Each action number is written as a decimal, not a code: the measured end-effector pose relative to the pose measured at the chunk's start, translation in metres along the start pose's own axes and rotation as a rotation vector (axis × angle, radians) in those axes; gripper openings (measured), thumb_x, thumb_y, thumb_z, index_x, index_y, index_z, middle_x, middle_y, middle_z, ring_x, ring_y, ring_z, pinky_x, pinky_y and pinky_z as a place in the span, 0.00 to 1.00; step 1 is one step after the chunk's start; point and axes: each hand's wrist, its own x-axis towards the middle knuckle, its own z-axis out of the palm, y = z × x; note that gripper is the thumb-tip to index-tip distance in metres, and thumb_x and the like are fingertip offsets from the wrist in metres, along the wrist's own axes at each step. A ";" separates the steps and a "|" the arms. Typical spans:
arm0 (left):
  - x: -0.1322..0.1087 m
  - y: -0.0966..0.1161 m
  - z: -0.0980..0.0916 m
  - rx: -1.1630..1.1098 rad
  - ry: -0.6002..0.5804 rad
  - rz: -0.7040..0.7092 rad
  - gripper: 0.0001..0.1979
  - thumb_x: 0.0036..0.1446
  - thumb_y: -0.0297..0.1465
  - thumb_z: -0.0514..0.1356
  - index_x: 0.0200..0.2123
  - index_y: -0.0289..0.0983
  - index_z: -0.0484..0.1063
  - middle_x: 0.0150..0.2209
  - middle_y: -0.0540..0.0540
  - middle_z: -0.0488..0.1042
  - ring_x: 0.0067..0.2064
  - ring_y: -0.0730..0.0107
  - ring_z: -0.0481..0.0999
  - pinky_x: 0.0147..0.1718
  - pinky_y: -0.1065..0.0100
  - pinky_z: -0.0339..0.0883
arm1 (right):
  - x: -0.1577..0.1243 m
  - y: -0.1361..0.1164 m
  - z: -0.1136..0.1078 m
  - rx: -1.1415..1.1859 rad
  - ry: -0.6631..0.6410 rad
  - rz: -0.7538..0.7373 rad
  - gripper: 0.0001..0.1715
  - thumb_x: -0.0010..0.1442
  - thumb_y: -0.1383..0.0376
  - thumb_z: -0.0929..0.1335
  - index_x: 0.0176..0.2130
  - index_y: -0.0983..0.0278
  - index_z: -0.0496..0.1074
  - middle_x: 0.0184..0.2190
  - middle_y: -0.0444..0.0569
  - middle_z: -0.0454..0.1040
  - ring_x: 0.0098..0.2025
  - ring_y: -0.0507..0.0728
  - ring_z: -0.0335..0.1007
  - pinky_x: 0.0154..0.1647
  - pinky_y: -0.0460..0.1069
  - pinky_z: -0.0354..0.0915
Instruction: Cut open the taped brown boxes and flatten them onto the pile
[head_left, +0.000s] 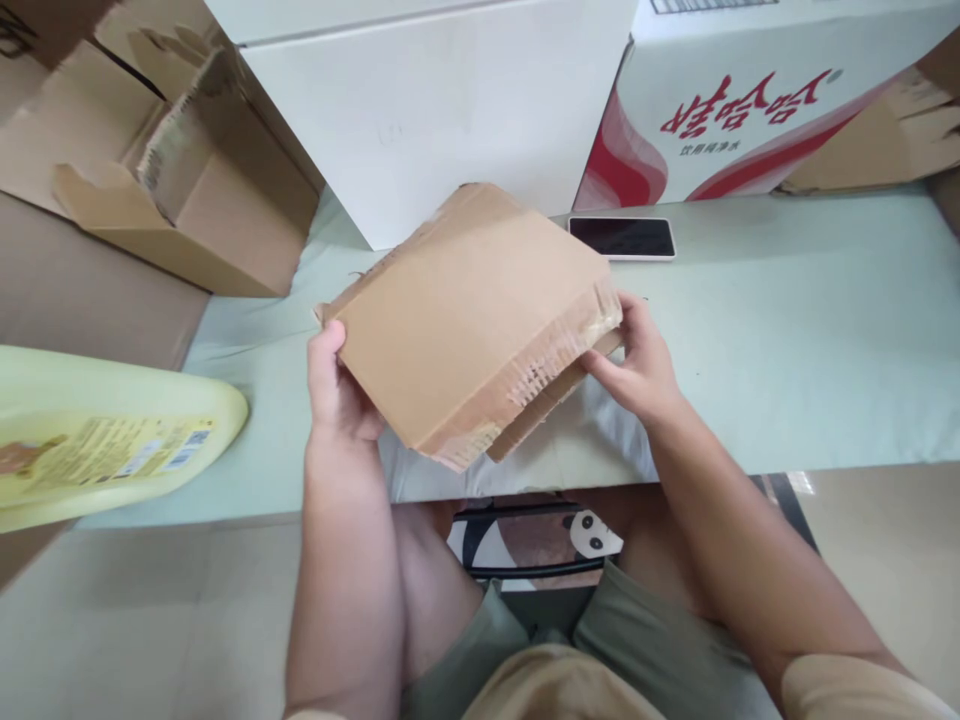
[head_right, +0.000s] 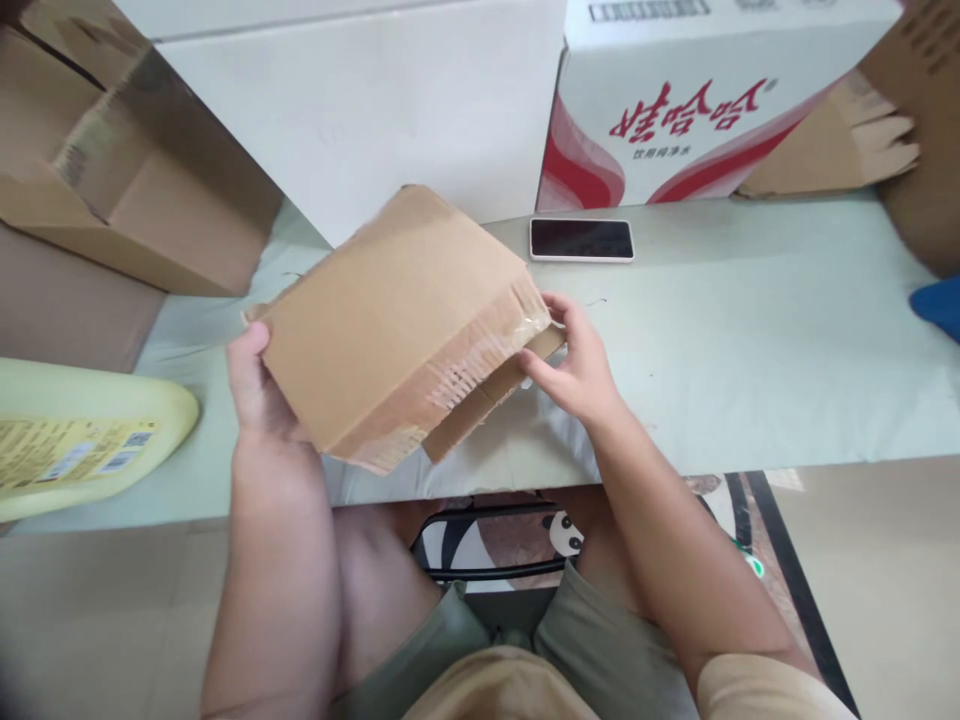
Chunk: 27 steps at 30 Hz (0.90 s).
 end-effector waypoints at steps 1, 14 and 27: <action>-0.001 0.000 0.000 0.019 0.007 -0.027 0.31 0.45 0.52 0.74 0.45 0.38 0.78 0.37 0.44 0.85 0.59 0.43 0.81 0.57 0.52 0.79 | 0.000 0.001 0.001 -0.035 0.000 -0.008 0.38 0.54 0.52 0.77 0.60 0.60 0.70 0.58 0.58 0.79 0.58 0.69 0.78 0.60 0.65 0.74; -0.003 -0.004 0.007 0.077 0.000 -0.063 0.30 0.40 0.51 0.76 0.42 0.38 0.80 0.36 0.43 0.85 0.63 0.37 0.78 0.59 0.47 0.78 | 0.002 -0.011 -0.001 -0.221 0.148 0.046 0.21 0.50 0.59 0.73 0.45 0.59 0.77 0.41 0.51 0.83 0.42 0.64 0.79 0.42 0.57 0.74; 0.000 -0.003 0.012 -0.071 0.125 0.019 0.26 0.45 0.51 0.72 0.42 0.40 0.79 0.48 0.44 0.85 0.56 0.51 0.80 0.52 0.59 0.79 | -0.001 -0.014 0.000 -0.140 0.291 -0.011 0.18 0.61 0.58 0.73 0.50 0.57 0.74 0.49 0.54 0.81 0.53 0.65 0.79 0.52 0.62 0.75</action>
